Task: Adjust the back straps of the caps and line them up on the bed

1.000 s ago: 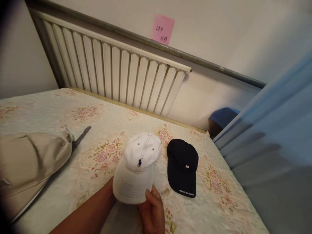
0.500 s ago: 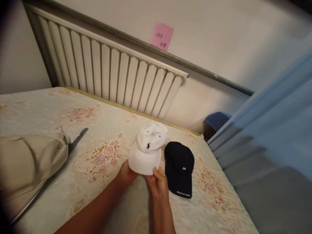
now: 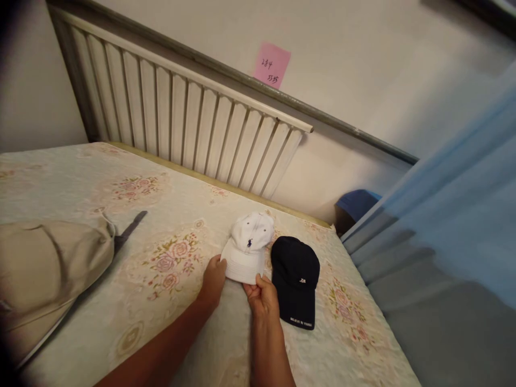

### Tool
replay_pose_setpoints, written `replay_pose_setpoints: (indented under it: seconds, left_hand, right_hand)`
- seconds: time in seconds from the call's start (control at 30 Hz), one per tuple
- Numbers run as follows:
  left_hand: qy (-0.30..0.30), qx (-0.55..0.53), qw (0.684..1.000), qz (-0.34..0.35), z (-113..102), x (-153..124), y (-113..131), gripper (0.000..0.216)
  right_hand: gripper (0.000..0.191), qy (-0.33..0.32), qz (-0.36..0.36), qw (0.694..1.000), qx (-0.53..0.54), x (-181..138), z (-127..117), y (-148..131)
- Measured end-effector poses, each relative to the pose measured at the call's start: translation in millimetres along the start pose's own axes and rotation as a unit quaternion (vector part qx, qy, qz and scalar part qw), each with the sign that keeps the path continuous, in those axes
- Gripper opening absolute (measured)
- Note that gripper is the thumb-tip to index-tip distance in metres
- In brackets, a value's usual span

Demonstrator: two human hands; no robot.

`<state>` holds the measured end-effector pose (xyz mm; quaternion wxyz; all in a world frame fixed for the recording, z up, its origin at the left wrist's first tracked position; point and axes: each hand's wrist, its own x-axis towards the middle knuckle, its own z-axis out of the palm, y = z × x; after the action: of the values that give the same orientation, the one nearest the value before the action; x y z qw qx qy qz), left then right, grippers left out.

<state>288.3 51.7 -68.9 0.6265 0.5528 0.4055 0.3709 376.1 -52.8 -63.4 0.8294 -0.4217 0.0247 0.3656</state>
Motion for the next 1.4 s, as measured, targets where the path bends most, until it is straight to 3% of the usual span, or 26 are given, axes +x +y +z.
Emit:
replay_pose_setpoints:
  seconds: [0.2, 0.37, 0.53, 0.9, 1.4]
  left_hand:
    - [0.048, 0.076, 0.995, 0.043, -4, 3, 3, 0.035]
    - [0.048, 0.102, 0.992, 0.054, -3, 2, 1, 0.040]
    - [0.045, 0.114, 0.991, 0.060, -3, 1, -1, 0.041]
    - [0.043, 0.143, 0.987, 0.062, -3, -2, 4, 0.040]
    - [0.037, 0.147, 0.985, 0.083, -1, -2, -2, 0.039]
  right_hand:
    - [0.027, -0.001, 0.013, 1.000, -0.010, -23, -8, 2]
    - [0.021, 0.038, 0.016, 0.999, -0.003, -43, -16, 5]
    - [0.027, 0.053, 0.001, 0.999, 0.004, -55, -21, 8]
    - [0.043, 0.073, 0.001, 0.997, 0.007, -63, -22, 10]
    - [0.046, 0.072, -0.041, 0.997, -0.002, -67, -25, 13]
